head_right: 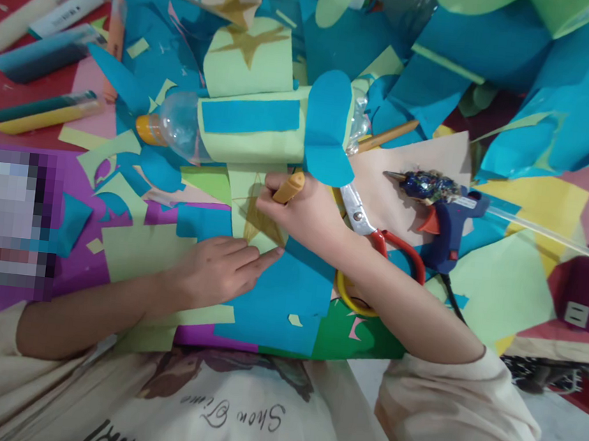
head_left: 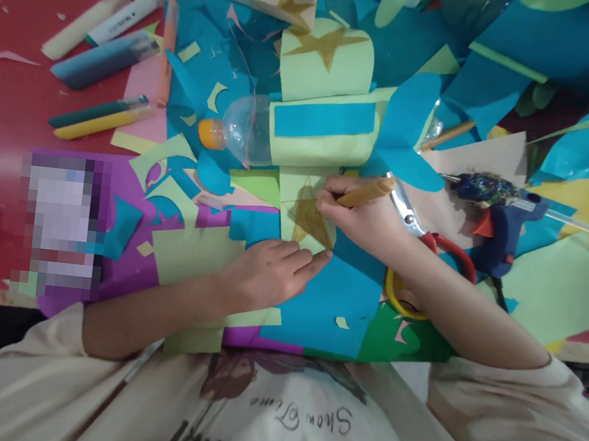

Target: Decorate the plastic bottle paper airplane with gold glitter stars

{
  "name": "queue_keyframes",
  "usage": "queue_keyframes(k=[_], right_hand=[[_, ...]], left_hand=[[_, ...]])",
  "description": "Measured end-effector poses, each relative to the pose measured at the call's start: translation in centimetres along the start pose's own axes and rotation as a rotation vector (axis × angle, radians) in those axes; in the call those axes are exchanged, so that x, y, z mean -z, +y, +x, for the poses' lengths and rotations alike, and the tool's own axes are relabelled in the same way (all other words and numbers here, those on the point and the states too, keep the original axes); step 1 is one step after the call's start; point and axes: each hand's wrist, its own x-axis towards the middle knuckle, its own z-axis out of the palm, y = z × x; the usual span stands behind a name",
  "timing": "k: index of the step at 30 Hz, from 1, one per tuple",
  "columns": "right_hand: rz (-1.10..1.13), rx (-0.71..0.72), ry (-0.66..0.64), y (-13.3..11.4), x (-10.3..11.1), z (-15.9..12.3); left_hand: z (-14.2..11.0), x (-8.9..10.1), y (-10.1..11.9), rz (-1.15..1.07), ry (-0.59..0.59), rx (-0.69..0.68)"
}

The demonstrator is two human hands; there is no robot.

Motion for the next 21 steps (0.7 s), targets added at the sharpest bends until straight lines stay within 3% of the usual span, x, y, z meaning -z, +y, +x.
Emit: queue_keyframes(k=[14,21], right_hand=[[-0.028,0.045,0.017,0.11,0.04,-0.07],[-0.010,0.147,0.009,0.51,0.43,0.09]], left_hand=[[0.02,0.03,0.05,0.001,0.011,0.010],[0.11,0.13,0.09,0.009,0.004,0.017]])
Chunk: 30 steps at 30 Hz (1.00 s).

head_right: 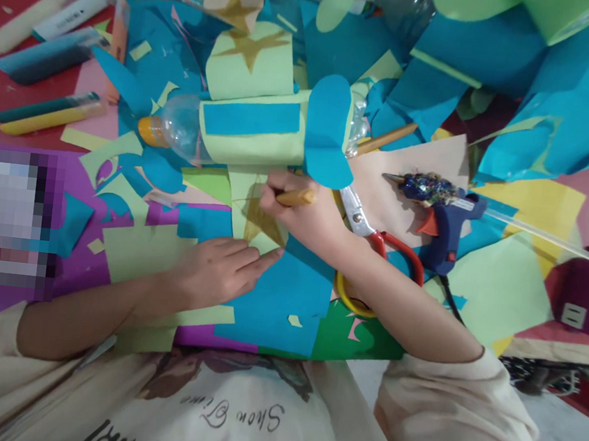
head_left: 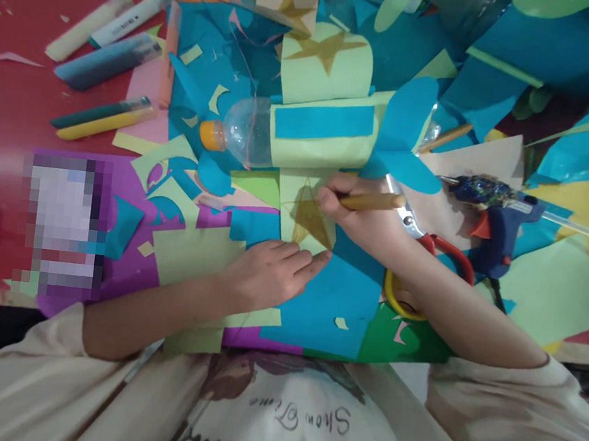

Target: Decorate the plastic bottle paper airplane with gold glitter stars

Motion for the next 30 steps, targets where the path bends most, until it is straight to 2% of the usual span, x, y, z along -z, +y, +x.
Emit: queue_keyframes(k=[4,8,12,16,23,30], right_hand=[[0.065,0.017,0.089,-0.1,0.6,-0.3],[0.064,0.037,0.113,-0.3,1.7,-1.4],[-0.003,-0.029,0.140,0.0,2.3,-2.7],[0.019,-0.015,0.130,0.6,1.8,-3.5],[0.024,0.084,0.151,1.3,0.2,-3.6],[-0.009,0.116,0.081,1.5,0.3,-3.5]], left_hand=[[-0.1,0.2,0.0,0.009,-0.023,-0.018],[-0.4,0.2,0.1,0.031,-0.043,-0.011],[-0.5,0.2,0.4,0.044,-0.077,0.014],[-0.3,0.4,0.5,0.045,-0.067,0.055],[-0.1,0.5,0.4,0.063,-0.033,0.029],[-0.1,0.5,0.5,0.051,0.014,0.036]])
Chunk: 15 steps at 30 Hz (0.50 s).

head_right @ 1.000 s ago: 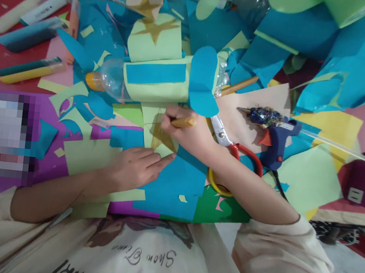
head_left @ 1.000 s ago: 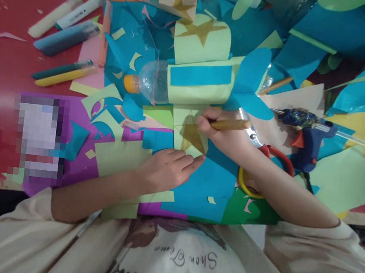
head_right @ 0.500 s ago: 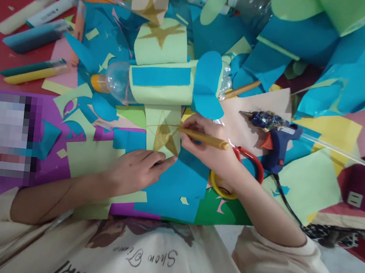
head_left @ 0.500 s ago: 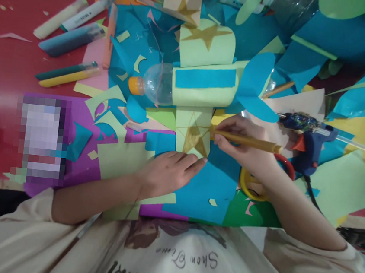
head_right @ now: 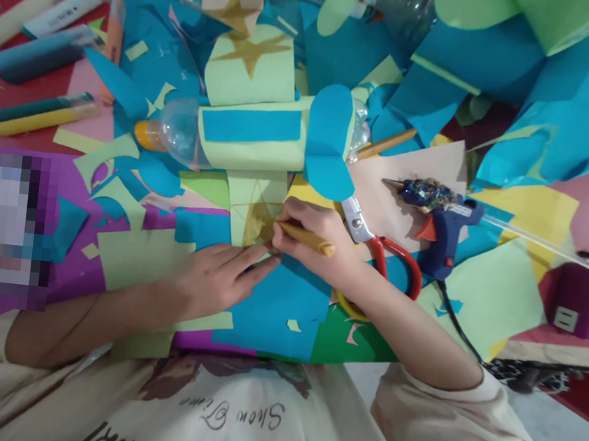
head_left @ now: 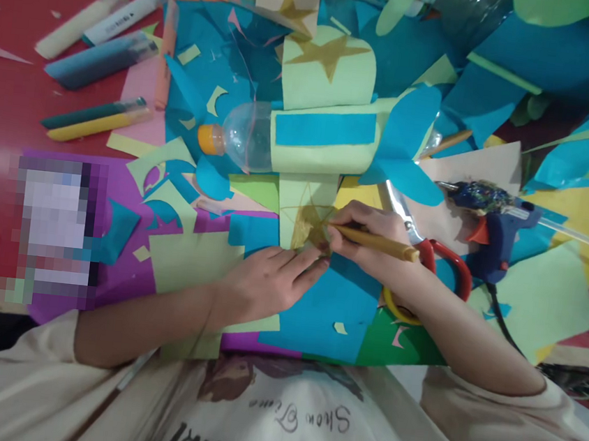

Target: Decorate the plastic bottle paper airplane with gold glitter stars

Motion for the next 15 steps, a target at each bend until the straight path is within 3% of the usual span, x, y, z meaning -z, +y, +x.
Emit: queue_keyframes(k=[4,8,12,15], right_hand=[[-0.005,-0.031,0.044,-0.20,0.22,0.21],[0.008,0.004,-0.042,-0.35,0.24,0.28],[-0.038,-0.035,0.039,-0.30,0.30,0.26],[-0.027,-0.036,-0.018,-0.29,0.35,0.25]], left_hand=[[0.03,-0.02,-0.01,0.001,0.001,0.009],[-0.05,-0.06,0.00,0.003,-0.017,0.000],[-0.11,-0.15,0.06,-0.003,-0.015,0.009],[-0.11,-0.14,0.05,0.006,-0.024,0.002]])
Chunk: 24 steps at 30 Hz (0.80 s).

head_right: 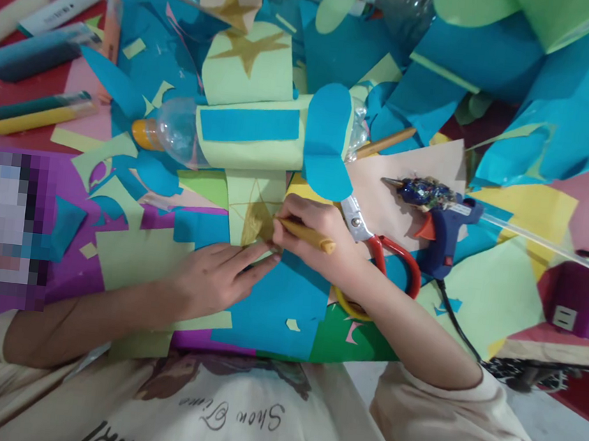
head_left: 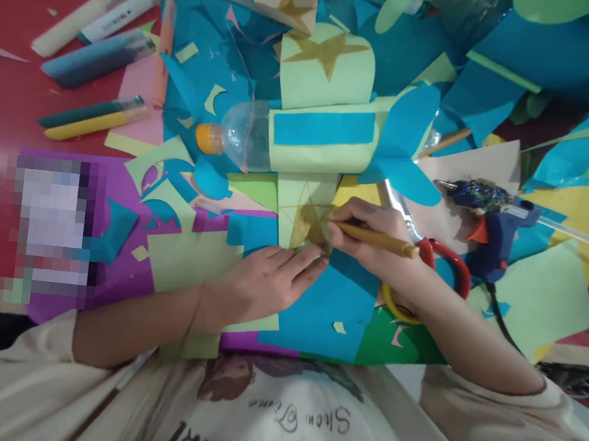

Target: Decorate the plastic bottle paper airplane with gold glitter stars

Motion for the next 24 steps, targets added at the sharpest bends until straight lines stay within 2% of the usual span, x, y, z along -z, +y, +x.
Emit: queue_keyframes(k=[2,5,9,13,17,21,24], right_hand=[[-0.016,-0.028,0.002,-0.02,0.02,0.02],[-0.043,-0.066,0.081,-0.02,0.04,0.06],[0.013,-0.020,-0.001,0.10,0.06,0.02],[-0.013,0.005,0.113,0.18,0.05,0.04],[0.014,-0.047,0.021,0.08,-0.02,0.07],[-0.025,-0.078,0.100,-0.13,0.00,0.03],[-0.001,-0.055,0.033,-0.19,0.05,0.00]], left_hand=[[0.00,0.05,-0.03,0.012,-0.019,-0.006],[0.03,0.14,-0.05,0.009,-0.035,-0.005],[0.10,0.24,-0.03,-0.004,-0.024,0.002],[0.07,0.17,0.00,-0.001,-0.023,0.002],[0.04,0.04,0.01,0.006,-0.004,0.002],[0.14,0.10,0.01,0.000,-0.004,0.007],[0.14,0.13,-0.01,-0.002,-0.012,0.003]])
